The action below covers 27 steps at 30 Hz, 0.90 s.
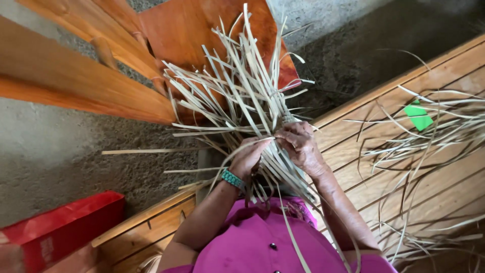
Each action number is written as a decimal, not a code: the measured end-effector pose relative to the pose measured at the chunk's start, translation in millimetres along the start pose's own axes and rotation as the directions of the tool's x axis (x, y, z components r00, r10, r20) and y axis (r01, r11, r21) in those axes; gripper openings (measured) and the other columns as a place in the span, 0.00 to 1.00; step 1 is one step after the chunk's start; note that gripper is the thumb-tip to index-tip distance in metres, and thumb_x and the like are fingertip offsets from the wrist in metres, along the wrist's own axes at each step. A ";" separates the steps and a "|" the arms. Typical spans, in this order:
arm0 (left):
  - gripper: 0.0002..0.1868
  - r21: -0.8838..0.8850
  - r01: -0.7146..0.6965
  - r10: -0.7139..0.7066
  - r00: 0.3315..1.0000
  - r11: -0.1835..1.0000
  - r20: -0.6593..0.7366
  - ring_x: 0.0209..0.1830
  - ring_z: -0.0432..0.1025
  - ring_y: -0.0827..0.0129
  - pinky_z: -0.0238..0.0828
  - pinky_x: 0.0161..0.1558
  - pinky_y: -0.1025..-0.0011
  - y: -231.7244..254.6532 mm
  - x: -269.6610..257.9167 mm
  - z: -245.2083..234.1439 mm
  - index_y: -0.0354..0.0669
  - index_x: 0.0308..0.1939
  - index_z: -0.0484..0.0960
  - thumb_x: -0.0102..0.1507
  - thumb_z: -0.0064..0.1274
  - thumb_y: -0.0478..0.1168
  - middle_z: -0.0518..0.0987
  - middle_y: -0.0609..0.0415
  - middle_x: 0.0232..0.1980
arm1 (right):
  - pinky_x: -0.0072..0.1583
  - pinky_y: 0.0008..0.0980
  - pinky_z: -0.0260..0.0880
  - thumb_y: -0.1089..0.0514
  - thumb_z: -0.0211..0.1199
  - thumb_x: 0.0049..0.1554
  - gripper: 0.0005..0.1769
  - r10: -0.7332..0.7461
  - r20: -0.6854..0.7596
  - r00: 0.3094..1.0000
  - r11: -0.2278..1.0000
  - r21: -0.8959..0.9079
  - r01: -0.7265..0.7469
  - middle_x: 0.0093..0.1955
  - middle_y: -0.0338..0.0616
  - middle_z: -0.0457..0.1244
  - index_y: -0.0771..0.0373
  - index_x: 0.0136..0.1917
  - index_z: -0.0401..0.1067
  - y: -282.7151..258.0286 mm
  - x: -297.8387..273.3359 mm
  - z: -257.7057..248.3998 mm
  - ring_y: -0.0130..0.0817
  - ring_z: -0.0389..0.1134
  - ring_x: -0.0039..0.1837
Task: Weaving dried plant strips to create a basket or similar container
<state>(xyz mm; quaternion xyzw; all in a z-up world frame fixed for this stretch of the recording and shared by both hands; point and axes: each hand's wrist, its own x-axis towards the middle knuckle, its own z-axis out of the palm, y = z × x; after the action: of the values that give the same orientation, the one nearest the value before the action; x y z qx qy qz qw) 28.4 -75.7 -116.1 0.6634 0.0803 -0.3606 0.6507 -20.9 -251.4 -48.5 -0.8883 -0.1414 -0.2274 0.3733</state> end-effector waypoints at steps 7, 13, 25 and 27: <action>0.27 -0.340 0.148 -0.135 0.989 0.929 0.062 0.05 0.54 0.80 0.47 0.09 0.83 33.0 -21.3 0.7 0.47 0.28 0.69 0.68 0.49 0.64 0.59 0.60 0.12 | 0.57 0.39 0.63 0.52 0.69 0.58 0.10 0.064 -0.039 0.997 0.995 -0.077 -0.067 0.52 0.43 0.68 0.54 0.52 0.82 2.8 -17.1 11.8 0.45 0.65 0.53; 0.46 -0.349 -0.157 0.208 0.972 0.924 0.112 0.65 0.67 0.53 0.61 0.67 0.47 -6.4 -17.4 -27.1 0.27 0.72 0.62 0.58 0.72 0.39 0.71 0.31 0.67 | 0.60 0.47 0.64 0.57 0.63 0.59 0.13 -0.070 -0.001 0.998 0.989 -0.129 0.069 0.51 0.46 0.64 0.51 0.58 0.80 4.4 -19.2 8.3 0.52 0.64 0.56; 0.09 0.325 -0.435 0.375 0.898 0.840 0.231 0.41 0.79 0.62 0.75 0.46 0.61 30.0 -35.6 -40.6 0.40 0.41 0.88 0.65 0.58 0.41 0.85 0.44 0.37 | 0.58 0.53 0.67 0.58 0.66 0.55 0.18 -0.066 0.099 0.993 0.993 -0.093 0.075 0.55 0.51 0.64 0.57 0.60 0.77 -17.2 -8.8 -19.6 0.55 0.64 0.56; 0.07 0.408 -0.532 0.472 0.846 0.741 0.246 0.41 0.80 0.51 0.76 0.46 0.60 33.9 -41.1 -35.9 0.39 0.39 0.86 0.65 0.57 0.40 0.83 0.45 0.36 | 0.58 0.49 0.67 0.60 0.61 0.58 0.17 -0.112 0.143 0.983 0.963 -0.229 0.143 0.53 0.49 0.64 0.56 0.61 0.76 -24.9 -12.9 -18.1 0.51 0.65 0.56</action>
<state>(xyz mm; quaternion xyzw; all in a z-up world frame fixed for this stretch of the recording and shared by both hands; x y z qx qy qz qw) 31.4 -32.5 -68.6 0.7711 -0.2312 -0.2215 0.5504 -47.8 -248.6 -29.0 -0.9284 -0.1940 -0.2086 0.2385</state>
